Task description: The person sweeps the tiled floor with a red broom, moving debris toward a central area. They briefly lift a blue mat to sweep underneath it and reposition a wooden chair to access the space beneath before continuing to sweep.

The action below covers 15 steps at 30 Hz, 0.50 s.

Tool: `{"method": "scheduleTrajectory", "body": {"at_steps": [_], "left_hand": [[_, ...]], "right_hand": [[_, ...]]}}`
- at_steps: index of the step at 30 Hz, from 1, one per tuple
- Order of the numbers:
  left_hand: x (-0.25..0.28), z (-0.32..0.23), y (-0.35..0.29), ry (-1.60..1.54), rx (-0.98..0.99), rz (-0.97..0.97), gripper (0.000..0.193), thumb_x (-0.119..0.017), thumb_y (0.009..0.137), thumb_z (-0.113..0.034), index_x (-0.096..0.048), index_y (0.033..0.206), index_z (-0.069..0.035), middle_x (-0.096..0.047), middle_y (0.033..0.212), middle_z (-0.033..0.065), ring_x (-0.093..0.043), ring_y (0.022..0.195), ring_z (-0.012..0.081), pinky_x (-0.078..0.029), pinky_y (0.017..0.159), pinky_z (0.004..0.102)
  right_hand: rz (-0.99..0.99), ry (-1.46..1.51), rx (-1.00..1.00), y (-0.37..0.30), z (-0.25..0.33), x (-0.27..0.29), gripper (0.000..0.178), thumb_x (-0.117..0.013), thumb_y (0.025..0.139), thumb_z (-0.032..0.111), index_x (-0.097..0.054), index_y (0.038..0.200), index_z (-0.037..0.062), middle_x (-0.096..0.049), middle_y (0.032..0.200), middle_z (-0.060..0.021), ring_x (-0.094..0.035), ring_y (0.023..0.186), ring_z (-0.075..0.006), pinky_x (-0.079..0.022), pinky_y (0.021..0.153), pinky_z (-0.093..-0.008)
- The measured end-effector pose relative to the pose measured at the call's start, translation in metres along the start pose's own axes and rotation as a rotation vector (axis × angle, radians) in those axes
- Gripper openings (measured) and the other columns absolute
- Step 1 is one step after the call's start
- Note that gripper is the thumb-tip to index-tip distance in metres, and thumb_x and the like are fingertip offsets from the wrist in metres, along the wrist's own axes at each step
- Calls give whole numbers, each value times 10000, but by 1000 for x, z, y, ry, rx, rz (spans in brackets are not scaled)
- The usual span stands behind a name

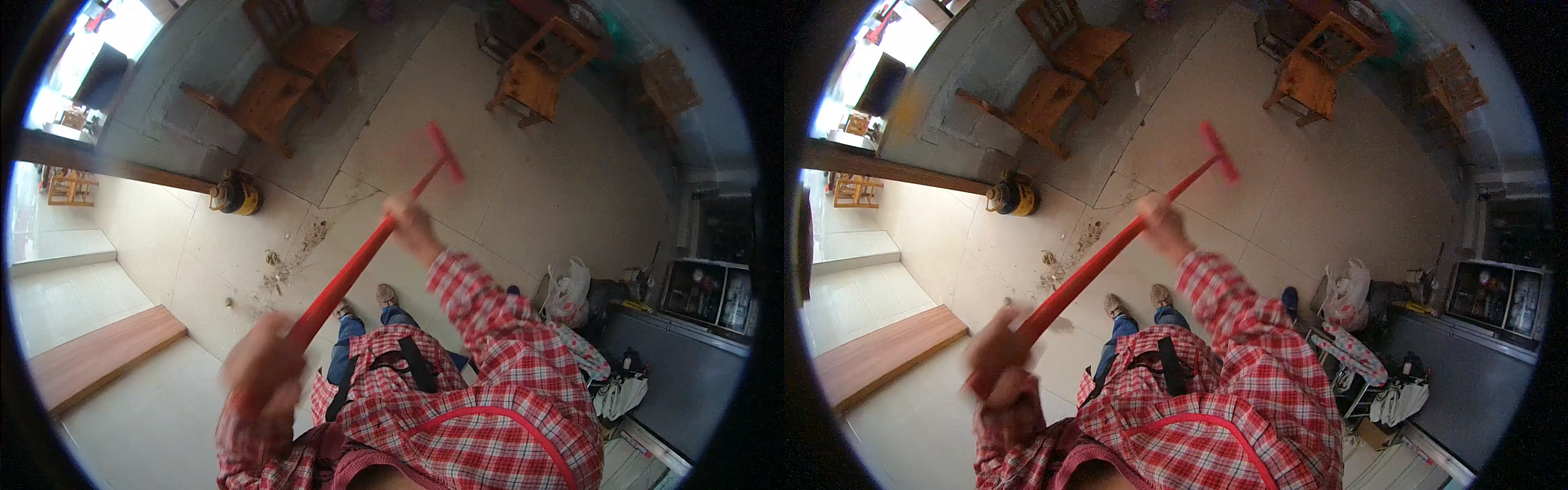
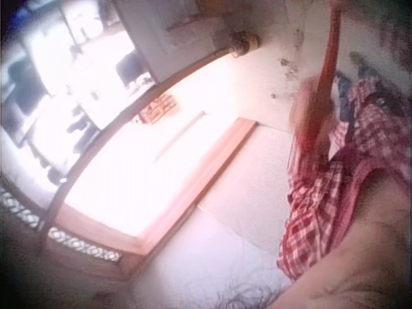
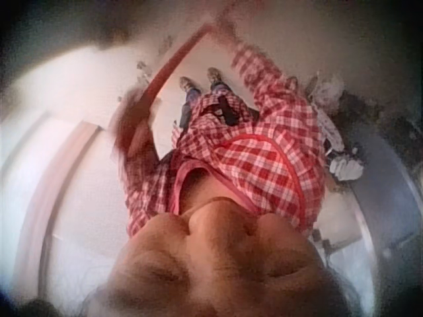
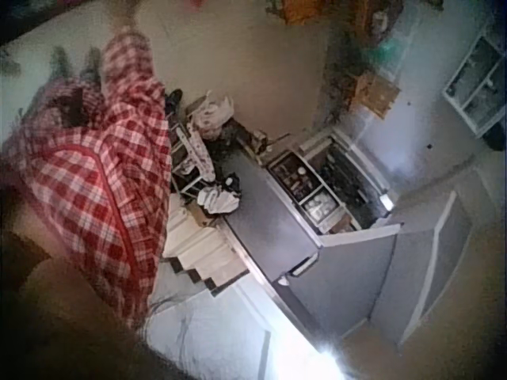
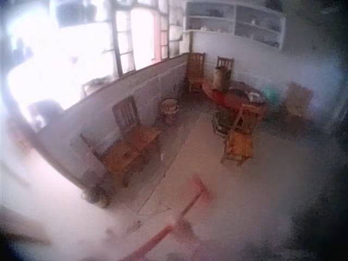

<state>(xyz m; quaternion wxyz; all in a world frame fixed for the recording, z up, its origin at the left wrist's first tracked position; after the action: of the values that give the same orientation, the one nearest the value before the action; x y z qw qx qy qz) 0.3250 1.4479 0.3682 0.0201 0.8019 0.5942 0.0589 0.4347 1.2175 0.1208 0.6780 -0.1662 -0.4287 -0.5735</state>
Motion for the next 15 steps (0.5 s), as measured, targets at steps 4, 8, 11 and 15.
{"method": "scheduleTrajectory", "body": {"at_steps": [4, 8, 11, 15], "left_hand": [[-27, 138, 18, -78, 121, -11, 186, -704, 819, -56, -523, 823, -17, -622, 1050, 104, -562, 1059, 285, -438, 892, 384], [1, 152, -8, -66, 52, -64, 177, -707, 812, -63, -533, 798, -32, -634, 1001, 88, -546, 1131, 287, -408, 964, 419], [65, 109, -48, 48, 58, -125, 144, -678, 787, -34, -540, 748, -41, -643, 869, 85, -605, 1012, 262, -381, 999, 468], [149, 23, -108, 157, -77, -343, 185, -644, 736, -112, -492, 644, -62, -599, 655, 62, -595, 650, 195, -378, 981, 545]], "right_hand": [[281, -441, -336, 29, -59, -30, 390, -775, 677, 61, -563, 1002, 103, -548, 1134, -85, -510, 1104, -323, -488, 860, -451], [511, -355, -265, 24, -43, -75, 374, -758, 698, 90, -588, 1031, 97, -560, 1144, -83, -515, 1120, -316, -495, 839, -445], [377, 45, 66, 21, 6, -116, 244, -713, 667, 34, -585, 868, 84, -595, 929, -102, -570, 943, -336, -497, 771, -436], [299, 272, 179, 16, 157, -169, 129, -633, 671, 55, -511, 702, 81, -575, 737, -122, -570, 776, -361, -462, 662, -474]]}}
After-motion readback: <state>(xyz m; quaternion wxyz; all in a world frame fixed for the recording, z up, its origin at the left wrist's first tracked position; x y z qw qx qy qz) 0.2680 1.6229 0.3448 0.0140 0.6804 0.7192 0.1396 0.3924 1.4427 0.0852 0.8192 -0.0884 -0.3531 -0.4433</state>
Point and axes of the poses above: each hand's wrist, its own y-axis towards the middle knuckle, its own x-axis out of the back of the hand, z = x × y, the point moved 1 cm from there along y, towards the middle knuckle
